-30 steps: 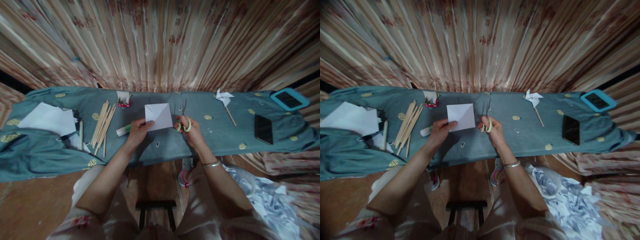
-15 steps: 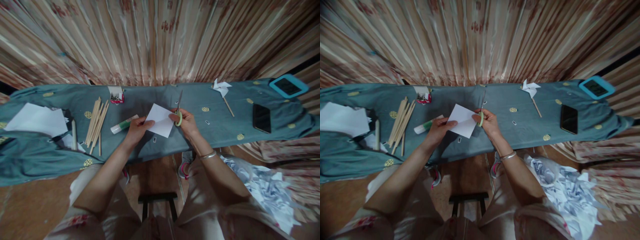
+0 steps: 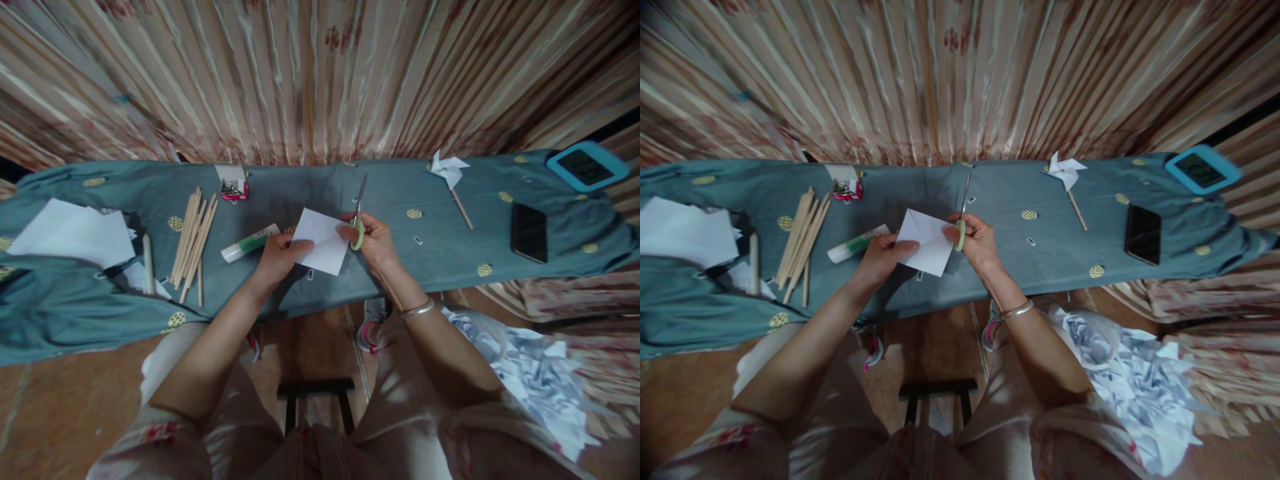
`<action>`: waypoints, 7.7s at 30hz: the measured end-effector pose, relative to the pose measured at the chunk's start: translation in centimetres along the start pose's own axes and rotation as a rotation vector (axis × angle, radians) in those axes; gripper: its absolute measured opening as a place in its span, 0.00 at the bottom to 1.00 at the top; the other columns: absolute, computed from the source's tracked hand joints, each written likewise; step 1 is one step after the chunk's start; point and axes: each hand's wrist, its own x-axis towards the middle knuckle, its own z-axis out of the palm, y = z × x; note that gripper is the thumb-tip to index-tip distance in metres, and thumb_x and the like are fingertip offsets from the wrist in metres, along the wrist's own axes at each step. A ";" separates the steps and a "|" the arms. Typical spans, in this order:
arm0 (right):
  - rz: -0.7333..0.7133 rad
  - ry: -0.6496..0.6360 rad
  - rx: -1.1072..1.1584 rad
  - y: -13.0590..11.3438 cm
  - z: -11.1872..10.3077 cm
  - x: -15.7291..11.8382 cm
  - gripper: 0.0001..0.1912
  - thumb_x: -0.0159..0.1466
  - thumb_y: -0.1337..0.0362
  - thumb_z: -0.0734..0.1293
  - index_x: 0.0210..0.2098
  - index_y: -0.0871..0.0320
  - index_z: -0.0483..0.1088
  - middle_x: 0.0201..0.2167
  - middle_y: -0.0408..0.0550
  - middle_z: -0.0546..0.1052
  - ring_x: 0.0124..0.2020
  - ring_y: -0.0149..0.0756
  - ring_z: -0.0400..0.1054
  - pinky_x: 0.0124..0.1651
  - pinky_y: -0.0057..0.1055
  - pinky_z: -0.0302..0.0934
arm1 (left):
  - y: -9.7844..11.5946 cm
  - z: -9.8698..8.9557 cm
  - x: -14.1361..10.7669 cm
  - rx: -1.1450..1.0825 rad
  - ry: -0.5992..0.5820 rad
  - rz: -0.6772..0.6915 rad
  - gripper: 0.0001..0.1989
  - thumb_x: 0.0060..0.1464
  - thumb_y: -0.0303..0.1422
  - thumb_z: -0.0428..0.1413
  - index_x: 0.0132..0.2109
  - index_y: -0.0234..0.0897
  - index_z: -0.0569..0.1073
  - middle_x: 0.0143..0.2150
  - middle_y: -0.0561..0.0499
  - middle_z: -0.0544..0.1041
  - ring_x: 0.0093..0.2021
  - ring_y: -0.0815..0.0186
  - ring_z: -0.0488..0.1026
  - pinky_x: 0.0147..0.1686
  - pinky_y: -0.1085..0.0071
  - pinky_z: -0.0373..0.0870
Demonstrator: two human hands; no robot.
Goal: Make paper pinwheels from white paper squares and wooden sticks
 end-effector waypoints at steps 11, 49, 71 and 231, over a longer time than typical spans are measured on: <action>-0.040 0.058 0.036 -0.2 -0.9 0.6 0.18 0.38 0.59 0.80 0.28 0.53 0.75 0.20 0.35 0.70 0.22 0.27 0.60 0.25 0.28 0.56 | 0.3 -0.1 0.1 0.038 -0.038 0.047 0.10 0.38 0.36 0.67 0.29 0.34 0.81 0.24 0.52 0.77 0.26 0.67 0.69 0.27 0.71 0.65; -0.041 0.183 0.185 0.2 -2.5 2.2 0.17 0.40 0.59 0.79 0.29 0.53 0.73 0.18 0.34 0.68 0.20 0.25 0.55 0.23 0.27 0.50 | 0.5 0.7 -0.4 -0.206 -0.073 0.061 0.25 0.43 0.53 0.65 0.38 0.34 0.79 0.38 0.44 0.82 0.38 0.60 0.79 0.40 0.67 0.74; 0.104 -0.198 0.004 0.6 1.4 -1.7 0.32 0.42 0.37 0.77 0.32 0.57 0.72 0.22 0.40 0.76 0.22 0.27 0.66 0.26 0.25 0.60 | 2.2 -0.4 0.7 -0.616 0.180 -0.004 0.09 0.64 0.35 0.56 0.42 0.32 0.75 0.32 0.48 0.83 0.33 0.63 0.82 0.43 0.64 0.78; 0.184 -0.511 -0.085 2.8 3.1 -3.8 0.25 0.47 0.44 0.78 0.30 0.58 0.73 0.18 0.37 0.72 0.20 0.25 0.65 0.25 0.24 0.60 | 2.2 -0.2 0.4 -0.555 0.196 0.001 0.10 0.63 0.39 0.56 0.37 0.38 0.74 0.30 0.51 0.81 0.37 0.64 0.82 0.39 0.69 0.78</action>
